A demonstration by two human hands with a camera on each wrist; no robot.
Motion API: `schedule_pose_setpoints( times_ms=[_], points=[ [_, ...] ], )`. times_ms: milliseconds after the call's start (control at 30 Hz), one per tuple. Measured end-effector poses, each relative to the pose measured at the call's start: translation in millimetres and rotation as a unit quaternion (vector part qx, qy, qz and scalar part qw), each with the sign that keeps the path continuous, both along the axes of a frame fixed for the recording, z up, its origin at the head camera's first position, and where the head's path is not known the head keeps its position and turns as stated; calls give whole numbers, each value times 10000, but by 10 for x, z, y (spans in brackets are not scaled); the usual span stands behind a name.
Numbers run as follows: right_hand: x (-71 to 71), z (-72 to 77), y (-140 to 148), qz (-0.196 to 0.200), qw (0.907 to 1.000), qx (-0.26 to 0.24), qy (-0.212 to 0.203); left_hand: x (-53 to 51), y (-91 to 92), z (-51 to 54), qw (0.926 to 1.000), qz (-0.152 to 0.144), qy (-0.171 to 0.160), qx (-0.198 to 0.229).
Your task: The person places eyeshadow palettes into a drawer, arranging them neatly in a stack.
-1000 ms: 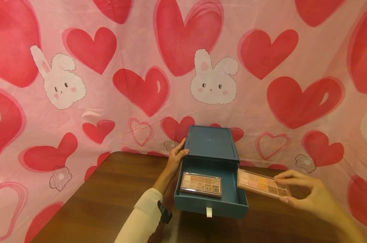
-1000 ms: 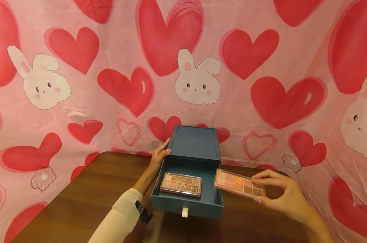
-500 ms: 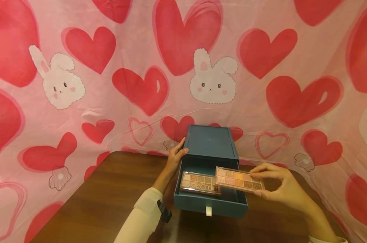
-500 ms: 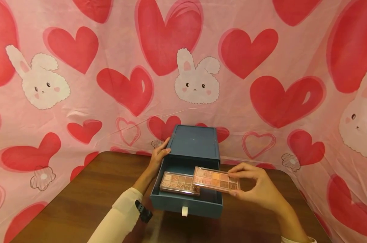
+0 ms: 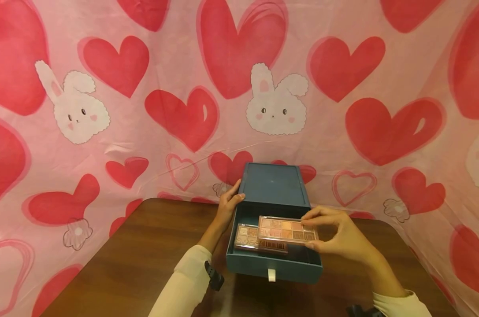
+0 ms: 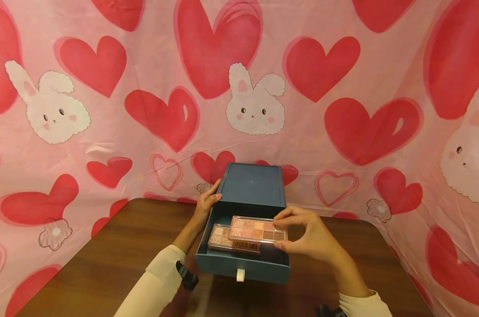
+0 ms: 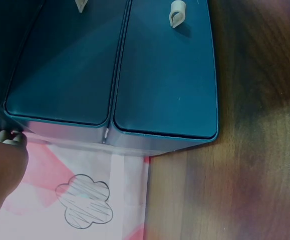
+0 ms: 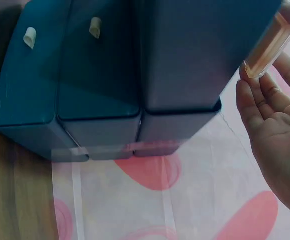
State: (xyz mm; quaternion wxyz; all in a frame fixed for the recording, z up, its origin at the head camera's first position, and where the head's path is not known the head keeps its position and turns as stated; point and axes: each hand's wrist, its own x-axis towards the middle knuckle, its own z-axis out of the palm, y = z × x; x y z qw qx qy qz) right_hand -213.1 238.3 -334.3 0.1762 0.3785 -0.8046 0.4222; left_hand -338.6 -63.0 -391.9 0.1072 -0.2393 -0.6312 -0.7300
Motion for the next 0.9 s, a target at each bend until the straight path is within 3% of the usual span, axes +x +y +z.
schedule_pose_setpoints(
  times_ms=[333, 900],
  points=[
    [-104, -12, -236, 345, 9990, 109, -275, 23, 0, 9, 10000, 6, 27, 7],
    [-154, 17, -466, 38, 9967, 720, -384, 11, -4, -1, 9999, 79, 26, -90]
  ],
)
